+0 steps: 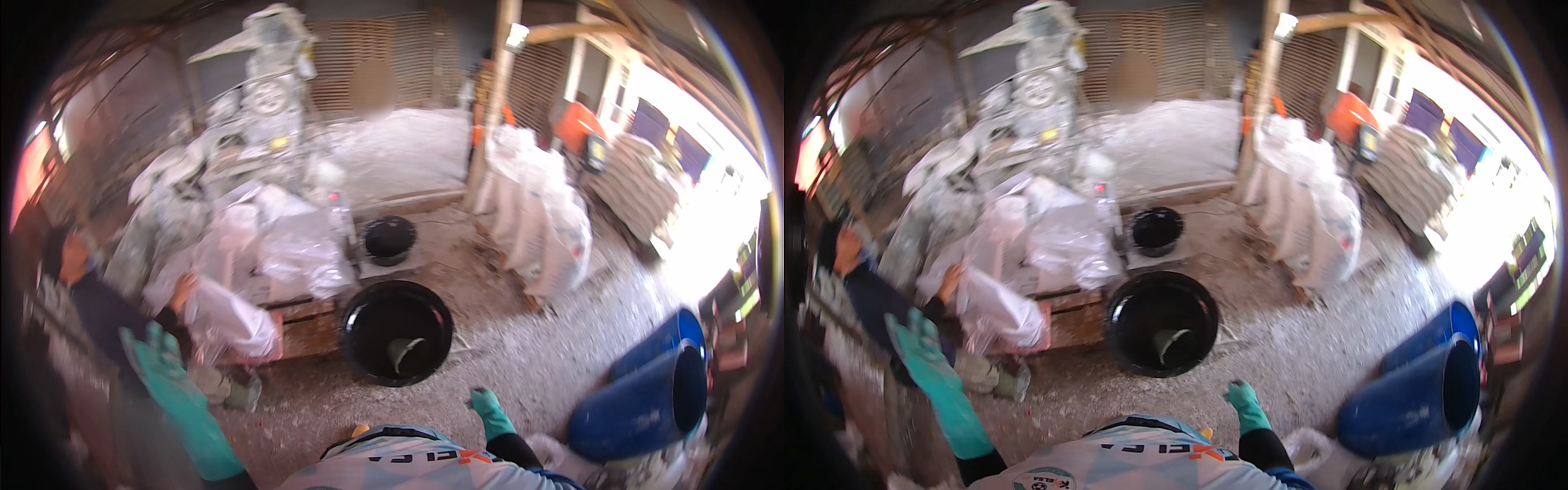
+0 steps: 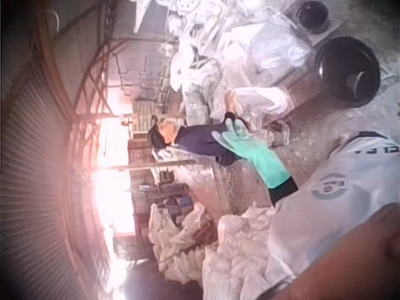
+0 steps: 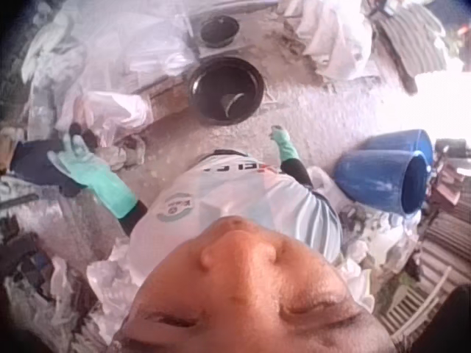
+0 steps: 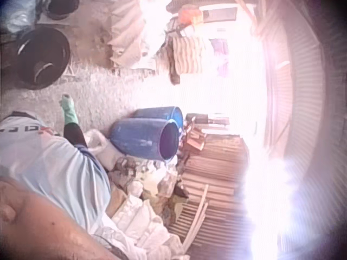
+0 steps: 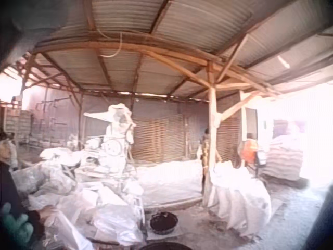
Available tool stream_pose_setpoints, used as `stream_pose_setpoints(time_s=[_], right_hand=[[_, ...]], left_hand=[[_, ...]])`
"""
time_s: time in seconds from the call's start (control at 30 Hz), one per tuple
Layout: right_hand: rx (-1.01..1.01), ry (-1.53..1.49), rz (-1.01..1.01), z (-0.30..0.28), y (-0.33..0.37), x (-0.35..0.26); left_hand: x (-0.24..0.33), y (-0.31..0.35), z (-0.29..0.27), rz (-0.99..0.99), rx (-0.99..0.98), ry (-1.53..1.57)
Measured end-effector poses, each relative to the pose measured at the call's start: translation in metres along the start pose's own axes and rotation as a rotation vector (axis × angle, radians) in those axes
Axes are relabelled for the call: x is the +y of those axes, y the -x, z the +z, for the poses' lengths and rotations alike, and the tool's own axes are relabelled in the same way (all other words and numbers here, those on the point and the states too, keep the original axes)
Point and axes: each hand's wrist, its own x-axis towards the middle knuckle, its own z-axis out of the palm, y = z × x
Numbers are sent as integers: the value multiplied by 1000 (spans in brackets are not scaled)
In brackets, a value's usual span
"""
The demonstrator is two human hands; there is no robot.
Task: The person puts on green gloves and walks through a storage area filled with white sacks. They place a red bucket on a hanging scale, then use a scoop to transfer a white powdery substance from a sack into the bucket. The person adjusts the scale and continues to add material to the bucket.
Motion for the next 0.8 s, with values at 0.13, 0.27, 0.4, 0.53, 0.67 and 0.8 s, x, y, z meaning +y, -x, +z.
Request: stream_pose_setpoints(time_s=[0.13, 0.27, 0.4, 0.53, 0.67, 0.8], right_hand=[[11, 37, -114, -17, 8, -45], [90, 72, 76, -84, 42, 13], [158, -42, 563, -159, 79, 117], [314, -405, 585, -211, 97, 170], [404, -674, 371, -253, 72, 174], [458, -671, 259, -310, 29, 155]], left_hand=[[-137, 95, 38, -379, -180, -89], [-206, 158, 87, -1035, -108, 173], [-212, 256, 144, -1073, -408, 83], [-215, 364, 201, -1124, -750, -182], [-245, 435, 262, -1247, -1058, -417], [-302, 488, 339, -1200, -1202, -388]])
